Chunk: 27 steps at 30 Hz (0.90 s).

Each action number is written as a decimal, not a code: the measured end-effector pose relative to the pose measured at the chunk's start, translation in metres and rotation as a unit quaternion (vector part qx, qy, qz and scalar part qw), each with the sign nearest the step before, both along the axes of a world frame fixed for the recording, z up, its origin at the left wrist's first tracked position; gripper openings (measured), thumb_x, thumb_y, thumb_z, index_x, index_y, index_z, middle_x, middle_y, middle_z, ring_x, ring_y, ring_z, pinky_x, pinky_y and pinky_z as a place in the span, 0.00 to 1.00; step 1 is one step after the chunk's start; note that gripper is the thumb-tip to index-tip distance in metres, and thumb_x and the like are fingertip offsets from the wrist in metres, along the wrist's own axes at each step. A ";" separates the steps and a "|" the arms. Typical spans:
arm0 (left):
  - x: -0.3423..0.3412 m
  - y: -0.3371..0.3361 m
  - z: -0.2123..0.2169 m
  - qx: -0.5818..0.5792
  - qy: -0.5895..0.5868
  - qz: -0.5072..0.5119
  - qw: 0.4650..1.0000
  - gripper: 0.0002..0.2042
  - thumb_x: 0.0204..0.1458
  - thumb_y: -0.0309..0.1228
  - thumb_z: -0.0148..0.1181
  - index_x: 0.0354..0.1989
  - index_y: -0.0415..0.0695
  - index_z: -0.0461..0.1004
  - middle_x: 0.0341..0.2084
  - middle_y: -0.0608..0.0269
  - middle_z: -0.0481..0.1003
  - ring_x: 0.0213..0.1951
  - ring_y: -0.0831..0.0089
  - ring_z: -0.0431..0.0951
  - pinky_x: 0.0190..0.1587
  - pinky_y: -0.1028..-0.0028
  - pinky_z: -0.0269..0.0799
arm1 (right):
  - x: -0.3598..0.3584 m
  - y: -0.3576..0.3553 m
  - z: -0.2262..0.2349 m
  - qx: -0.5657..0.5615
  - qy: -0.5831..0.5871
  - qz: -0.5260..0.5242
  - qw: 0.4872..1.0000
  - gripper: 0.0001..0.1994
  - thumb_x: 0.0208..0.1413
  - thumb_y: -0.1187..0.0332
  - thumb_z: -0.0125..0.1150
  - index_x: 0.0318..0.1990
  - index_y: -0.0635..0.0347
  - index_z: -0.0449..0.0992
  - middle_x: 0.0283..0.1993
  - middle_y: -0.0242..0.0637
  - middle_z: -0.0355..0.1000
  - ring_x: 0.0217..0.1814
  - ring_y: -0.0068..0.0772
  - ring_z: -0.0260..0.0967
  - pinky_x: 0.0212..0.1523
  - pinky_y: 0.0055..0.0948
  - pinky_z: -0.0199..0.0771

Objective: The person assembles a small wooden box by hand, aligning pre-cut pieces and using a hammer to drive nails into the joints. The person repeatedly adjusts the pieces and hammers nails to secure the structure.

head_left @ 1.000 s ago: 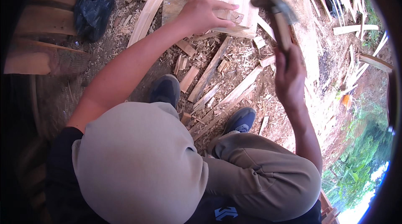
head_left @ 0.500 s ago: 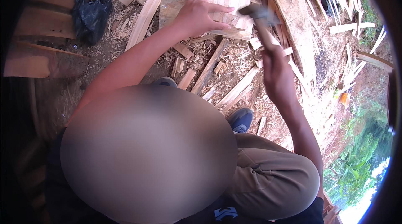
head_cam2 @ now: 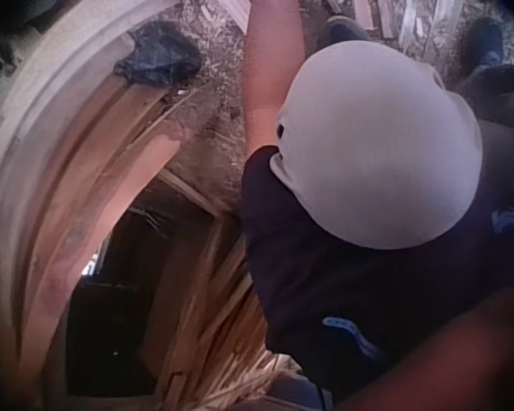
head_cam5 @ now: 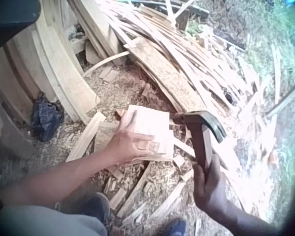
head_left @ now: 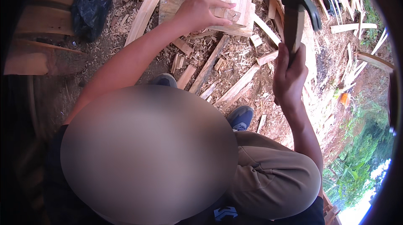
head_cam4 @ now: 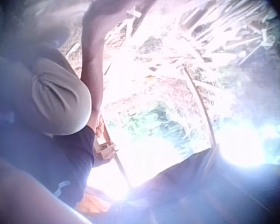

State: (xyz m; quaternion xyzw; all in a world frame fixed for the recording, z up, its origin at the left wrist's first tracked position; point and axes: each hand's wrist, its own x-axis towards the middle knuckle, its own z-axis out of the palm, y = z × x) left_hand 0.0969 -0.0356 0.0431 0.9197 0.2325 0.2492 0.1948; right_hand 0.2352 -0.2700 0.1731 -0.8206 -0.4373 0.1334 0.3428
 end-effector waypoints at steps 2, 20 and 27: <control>0.003 0.003 0.003 -0.007 -0.009 -0.002 1.000 0.28 0.38 0.60 0.76 0.53 0.77 0.82 0.76 0.40 0.46 0.77 0.37 0.33 0.76 0.51 0.47 | 0.003 -0.001 -0.012 -0.003 -0.020 0.078 0.997 0.09 0.72 0.65 0.52 0.46 0.63 0.66 0.27 0.55 0.75 0.25 0.54 0.75 0.26 0.45 0.69; 0.004 0.002 0.007 -0.032 0.036 -0.007 0.999 0.28 0.39 0.59 0.76 0.53 0.75 0.83 0.77 0.40 0.45 0.77 0.37 0.33 0.75 0.50 0.49 | 0.014 0.007 -0.012 -0.134 -0.032 0.121 0.983 0.10 0.70 0.65 0.53 0.45 0.63 0.63 0.24 0.53 0.75 0.23 0.55 0.76 0.22 0.49 0.70; -0.001 0.001 0.000 -0.017 0.012 -0.008 1.000 0.27 0.39 0.59 0.76 0.52 0.74 0.83 0.77 0.42 0.45 0.77 0.37 0.35 0.75 0.49 0.49 | 0.008 0.007 0.001 -0.025 0.020 0.045 0.998 0.10 0.71 0.63 0.52 0.47 0.62 0.66 0.26 0.53 0.75 0.24 0.48 0.76 0.24 0.44 0.69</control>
